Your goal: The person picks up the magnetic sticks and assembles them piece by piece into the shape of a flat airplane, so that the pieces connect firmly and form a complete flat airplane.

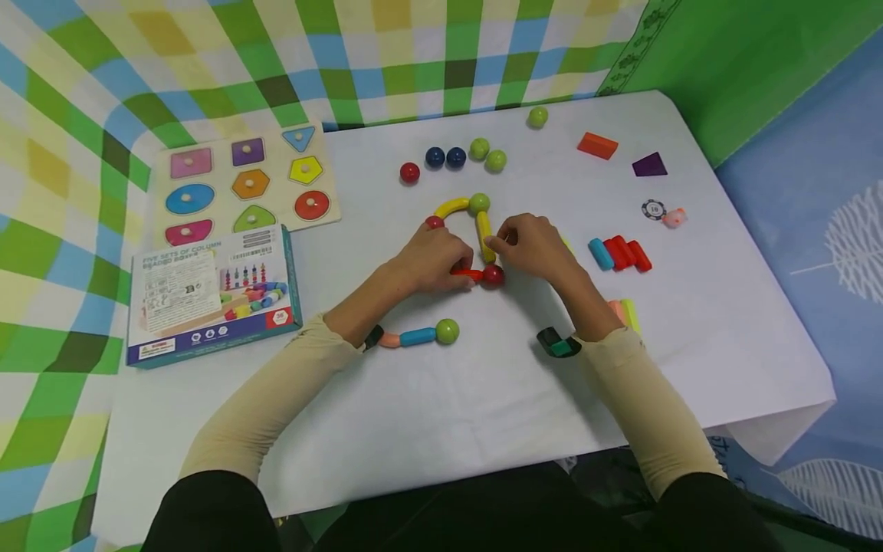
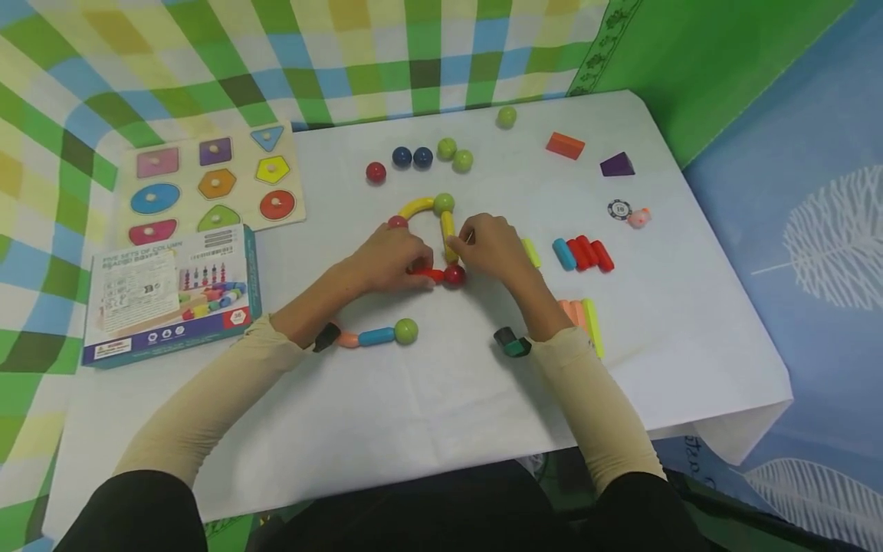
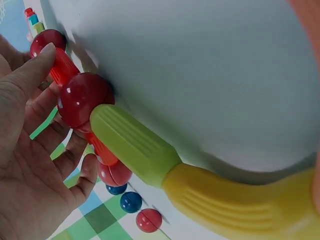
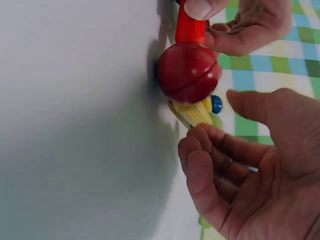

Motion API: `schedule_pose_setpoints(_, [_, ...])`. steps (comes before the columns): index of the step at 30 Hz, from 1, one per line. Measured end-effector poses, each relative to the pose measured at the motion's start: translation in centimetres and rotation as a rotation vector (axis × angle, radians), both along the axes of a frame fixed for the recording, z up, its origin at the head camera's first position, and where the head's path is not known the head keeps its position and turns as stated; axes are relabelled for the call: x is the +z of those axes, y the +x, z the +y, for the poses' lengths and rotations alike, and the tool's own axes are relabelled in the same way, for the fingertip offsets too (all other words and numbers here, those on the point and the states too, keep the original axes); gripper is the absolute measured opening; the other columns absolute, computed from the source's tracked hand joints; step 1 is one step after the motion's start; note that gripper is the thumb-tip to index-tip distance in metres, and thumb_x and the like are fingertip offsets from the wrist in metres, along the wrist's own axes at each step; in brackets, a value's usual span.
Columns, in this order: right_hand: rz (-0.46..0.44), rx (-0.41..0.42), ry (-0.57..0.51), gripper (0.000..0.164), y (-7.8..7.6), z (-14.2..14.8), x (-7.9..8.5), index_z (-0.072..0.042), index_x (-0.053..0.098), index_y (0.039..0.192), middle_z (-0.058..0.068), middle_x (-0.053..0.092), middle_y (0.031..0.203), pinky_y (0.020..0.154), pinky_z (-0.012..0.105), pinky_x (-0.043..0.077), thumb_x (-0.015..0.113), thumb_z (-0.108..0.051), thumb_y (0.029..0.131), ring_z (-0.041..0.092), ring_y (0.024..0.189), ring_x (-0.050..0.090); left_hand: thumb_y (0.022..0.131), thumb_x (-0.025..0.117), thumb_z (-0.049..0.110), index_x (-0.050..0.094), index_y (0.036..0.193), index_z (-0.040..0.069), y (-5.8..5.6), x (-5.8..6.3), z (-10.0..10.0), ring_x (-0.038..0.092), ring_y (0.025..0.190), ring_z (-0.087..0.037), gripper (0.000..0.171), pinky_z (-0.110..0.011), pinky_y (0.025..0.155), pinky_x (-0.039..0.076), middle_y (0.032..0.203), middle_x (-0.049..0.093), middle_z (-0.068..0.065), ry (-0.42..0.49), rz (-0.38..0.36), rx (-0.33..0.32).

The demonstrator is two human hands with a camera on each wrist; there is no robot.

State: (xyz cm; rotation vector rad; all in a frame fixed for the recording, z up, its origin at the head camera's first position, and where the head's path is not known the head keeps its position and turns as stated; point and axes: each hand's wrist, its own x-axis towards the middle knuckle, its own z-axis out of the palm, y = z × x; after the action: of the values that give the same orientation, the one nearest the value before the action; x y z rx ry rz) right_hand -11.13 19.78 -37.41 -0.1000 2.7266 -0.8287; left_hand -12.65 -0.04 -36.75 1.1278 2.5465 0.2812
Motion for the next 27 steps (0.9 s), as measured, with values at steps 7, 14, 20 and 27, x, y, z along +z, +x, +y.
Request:
schedule_pose_setpoints(7, [-0.153,-0.072,0.101,0.034,-2.1,-1.1,-0.6,-0.008,0.066,0.084,0.008,0.059,0.078,0.060,0.033,0.042,0.061,-0.041,0.089,0.023,0.073,0.052,0.083,0.071,0.043,0.064,0.086,0.018,0.1,-0.2,0.6,0.050,0.075,-0.015,0.026,-0.034,0.075,0.035,0.070,0.056,0.002,0.009,0.013,-0.011])
schedule_pose_setpoints(14, [-0.183,-0.087,0.065,0.034,-2.4,-1.2,-0.9,-0.008,0.069,0.084,0.007,0.059,0.076,0.059,0.030,0.041,0.059,-0.040,0.090,0.022,0.072,0.052,0.082,0.071,0.044,0.065,0.085,0.017,0.2,-0.4,0.5,0.050,0.073,-0.016,0.027,-0.032,0.073,0.034,0.067,0.055,0.002,0.011,0.025,0.020])
schedule_pose_setpoints(20, [-0.183,-0.101,0.020,0.034,-2.3,-1.0,-1.0,-0.007,0.068,0.085,0.008,0.059,0.078,0.060,0.030,0.041,0.059,-0.039,0.090,0.023,0.073,0.052,0.082,0.071,0.044,0.065,0.086,0.018,0.1,-0.6,0.4,0.050,0.072,-0.015,0.027,-0.034,0.073,0.036,0.066,0.055,0.002,0.025,0.036,0.028])
schedule_pose_setpoints(27, [-0.120,-0.079,-0.022,0.035,-1.3,-0.4,-0.7,-0.006,0.068,0.090,0.009,0.058,0.080,0.061,0.031,0.041,0.059,-0.040,0.091,0.023,0.073,0.051,0.083,0.070,0.043,0.066,0.089,0.017,-0.1,-0.5,0.3,0.050,0.074,-0.015,0.026,-0.035,0.075,0.036,0.068,0.056,0.003,0.021,0.041,0.030])
